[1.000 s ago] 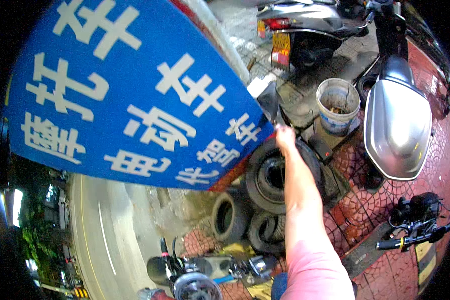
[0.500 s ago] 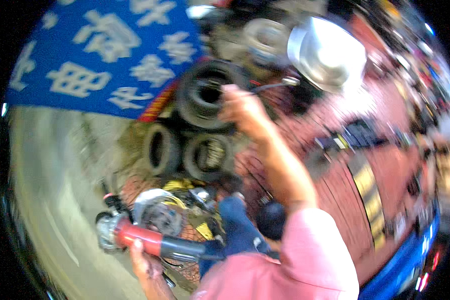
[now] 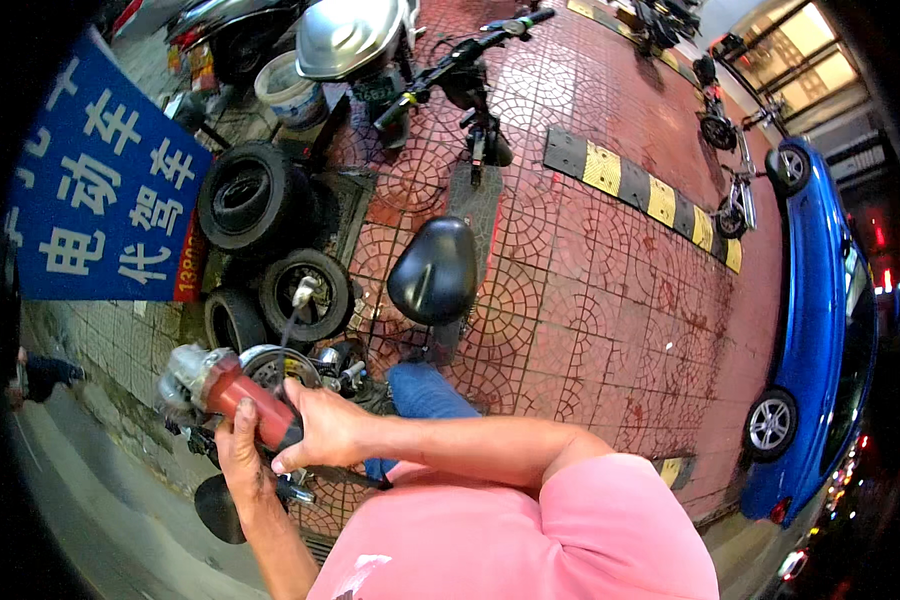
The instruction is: The person uses an angle grinder to smooth a metal part while sitting on the ground. They then walk to a workbench, place the part on a wooden block, and continue grinding it with the angle grinder.
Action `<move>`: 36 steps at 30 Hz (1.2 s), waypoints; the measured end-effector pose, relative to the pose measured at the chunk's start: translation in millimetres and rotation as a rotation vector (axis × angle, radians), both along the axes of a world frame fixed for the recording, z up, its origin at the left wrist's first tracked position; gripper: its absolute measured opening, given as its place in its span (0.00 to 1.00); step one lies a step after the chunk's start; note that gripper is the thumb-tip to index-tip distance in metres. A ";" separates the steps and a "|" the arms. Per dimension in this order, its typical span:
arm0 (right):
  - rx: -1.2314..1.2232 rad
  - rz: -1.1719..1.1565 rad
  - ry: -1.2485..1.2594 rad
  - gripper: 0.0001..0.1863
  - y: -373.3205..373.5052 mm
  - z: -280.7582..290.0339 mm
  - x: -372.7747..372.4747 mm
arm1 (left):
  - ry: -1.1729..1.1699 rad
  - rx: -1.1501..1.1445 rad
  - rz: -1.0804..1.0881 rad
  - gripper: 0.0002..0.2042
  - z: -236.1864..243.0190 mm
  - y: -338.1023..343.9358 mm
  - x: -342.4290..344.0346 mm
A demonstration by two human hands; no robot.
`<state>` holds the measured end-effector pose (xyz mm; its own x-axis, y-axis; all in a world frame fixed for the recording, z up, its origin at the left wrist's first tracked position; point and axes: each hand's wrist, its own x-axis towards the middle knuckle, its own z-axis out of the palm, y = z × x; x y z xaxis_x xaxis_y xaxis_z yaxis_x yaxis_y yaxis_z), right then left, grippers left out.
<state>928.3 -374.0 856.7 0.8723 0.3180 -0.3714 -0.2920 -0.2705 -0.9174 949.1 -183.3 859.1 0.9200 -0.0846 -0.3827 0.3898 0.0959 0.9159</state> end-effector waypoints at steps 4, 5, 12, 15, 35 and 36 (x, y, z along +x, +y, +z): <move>0.407 -0.160 0.217 0.39 -37.1 -10.2 -48.1 | -0.023 -0.062 -0.146 0.26 7.4 -7.3 -33.4; 0.495 -0.224 0.199 0.36 -52.3 -10.4 -62.5 | -0.065 -0.087 -0.184 0.25 3.7 -9.0 -42.2; 0.892 -0.282 0.460 0.40 -228.9 -15.9 -191.9 | 0.199 -0.116 -0.075 0.27 -26.9 -51.7 -100.3; 1.005 -0.395 0.544 0.40 -322.8 9.6 -272.2 | 0.224 -0.047 0.132 0.20 -63.3 -81.8 -124.9; 0.479 -1.317 -1.602 0.24 -799.7 231.3 -738.0 | 0.747 0.218 0.259 0.28 -300.7 -344.5 -253.5; 0.502 -1.301 -1.700 0.21 -810.6 242.3 -737.9 | 0.781 0.303 0.260 0.27 -302.3 -368.8 -250.9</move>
